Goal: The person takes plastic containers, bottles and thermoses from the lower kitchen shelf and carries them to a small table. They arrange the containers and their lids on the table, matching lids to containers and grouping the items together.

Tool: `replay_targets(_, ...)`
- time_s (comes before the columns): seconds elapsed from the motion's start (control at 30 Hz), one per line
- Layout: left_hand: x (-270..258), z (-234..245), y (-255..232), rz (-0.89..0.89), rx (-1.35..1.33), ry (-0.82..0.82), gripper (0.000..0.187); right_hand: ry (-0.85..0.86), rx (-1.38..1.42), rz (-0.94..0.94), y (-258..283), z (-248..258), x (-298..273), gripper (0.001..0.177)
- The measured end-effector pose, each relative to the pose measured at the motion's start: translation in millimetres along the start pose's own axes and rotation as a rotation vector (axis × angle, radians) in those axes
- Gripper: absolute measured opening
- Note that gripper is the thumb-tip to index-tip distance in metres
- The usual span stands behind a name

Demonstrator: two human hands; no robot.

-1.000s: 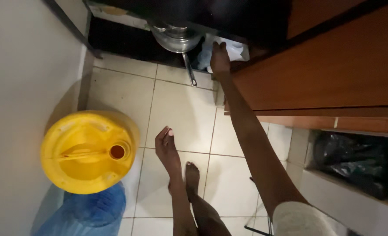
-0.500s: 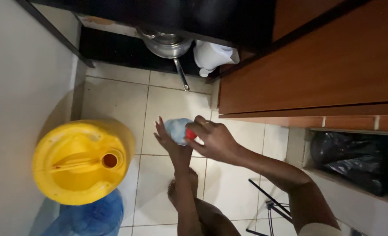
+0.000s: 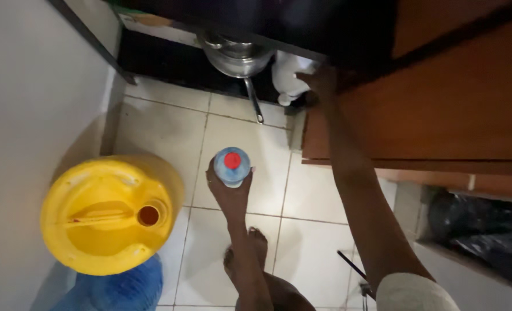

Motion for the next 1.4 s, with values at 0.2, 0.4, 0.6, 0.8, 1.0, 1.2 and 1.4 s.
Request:
replay_targets(0.2, 13.6, -9.8, 2.2, -0.036, 0.019, 0.017, 0.091, 0.097, 0.118, -0.273, 0.2, -3.7, 8.9, 0.113)
replay_targets(0.4, 19.9, -12.0, 7.2, -0.068, 0.049, 0.005, 0.098, 0.26, 0.187, -0.371, 13.4, -12.6, 40.7, 0.118)
replay_targets(0.6, 25.8, -14.1, 11.2, -0.079, 0.071, 0.014, 0.098, 0.284, 0.211, -0.34, 4.6, -24.6, 54.9, 0.125)
replay_targets(0.8, 29.5, -14.8, 16.6, -0.087, 0.089, 0.025, 0.097, 0.169, 0.288, -0.503, 9.2, -25.9, 47.6, 0.113)
replay_targets(1.0, 23.2, -8.6, 19.0, -0.071, 0.087, 0.025, 0.096, 0.172, 0.106, -0.513, 40.6, 45.3, 12.5, 0.114)
replay_targets(1.2, 11.3, -6.6, 19.2, -0.079, 0.088, 0.024, 0.095, 0.113, 0.014, -0.127, 107.9, 118.8, -35.1, 0.13)
replay_targets(1.4, 0.5, 2.0, 15.5, -0.082, 0.08, 0.028, 0.095, 0.103, -0.123, 0.281, 167.3, 158.6, -77.0, 0.149)
Point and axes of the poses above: each hand's wrist, its own x-axis towards the middle knuckle, its own z-axis out of the back of the hand, y = z × x, the point moved 2 cm from there along x, towards the middle knuckle, and after that the axes turned 13 degrees about x, right-handed, at the moved point
